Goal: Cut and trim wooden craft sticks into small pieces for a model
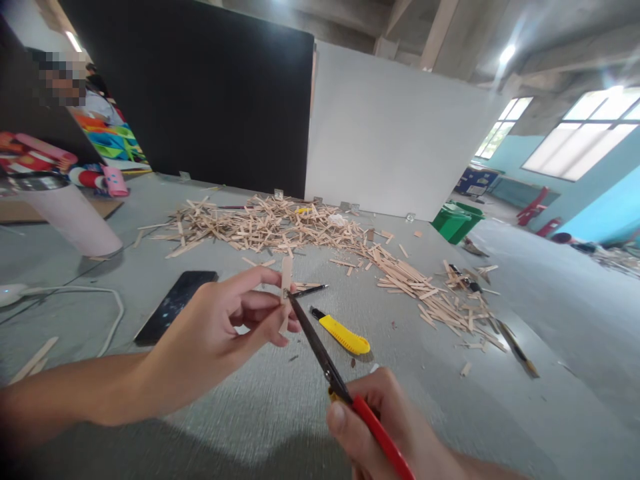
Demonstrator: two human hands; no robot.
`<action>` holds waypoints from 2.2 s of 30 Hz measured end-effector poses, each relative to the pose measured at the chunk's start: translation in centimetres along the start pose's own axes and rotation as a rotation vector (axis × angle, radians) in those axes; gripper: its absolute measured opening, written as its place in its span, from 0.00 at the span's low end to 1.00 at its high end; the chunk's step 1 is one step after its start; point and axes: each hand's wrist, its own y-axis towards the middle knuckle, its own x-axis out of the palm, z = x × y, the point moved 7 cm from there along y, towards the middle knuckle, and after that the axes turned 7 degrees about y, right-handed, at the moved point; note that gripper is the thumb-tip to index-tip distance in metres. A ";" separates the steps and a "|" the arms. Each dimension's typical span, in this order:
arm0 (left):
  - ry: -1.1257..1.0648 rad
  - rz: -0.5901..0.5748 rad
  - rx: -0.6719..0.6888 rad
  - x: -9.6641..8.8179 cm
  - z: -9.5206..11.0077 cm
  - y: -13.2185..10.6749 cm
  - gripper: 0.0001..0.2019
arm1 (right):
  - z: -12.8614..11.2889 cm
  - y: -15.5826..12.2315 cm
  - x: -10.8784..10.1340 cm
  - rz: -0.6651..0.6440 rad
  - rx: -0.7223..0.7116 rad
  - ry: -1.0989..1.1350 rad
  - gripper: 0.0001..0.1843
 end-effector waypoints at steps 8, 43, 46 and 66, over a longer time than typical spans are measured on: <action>-0.084 0.008 -0.016 0.0 0.1 0.2 0.03 | -0.2 0.2 -0.2 0.023 -0.046 0.101 0.30; 0.073 -0.021 0.053 0.3 -0.9 0.4 0.06 | -0.2 1.4 0.7 0.024 0.154 -0.079 0.40; 0.093 -0.023 0.056 0.1 -0.9 0.6 0.05 | -0.1 1.8 0.8 -0.015 0.145 -0.088 0.43; -0.086 -0.076 -0.107 -0.6 -1.5 1.4 0.06 | -0.7 1.6 -0.8 0.070 0.072 0.060 0.34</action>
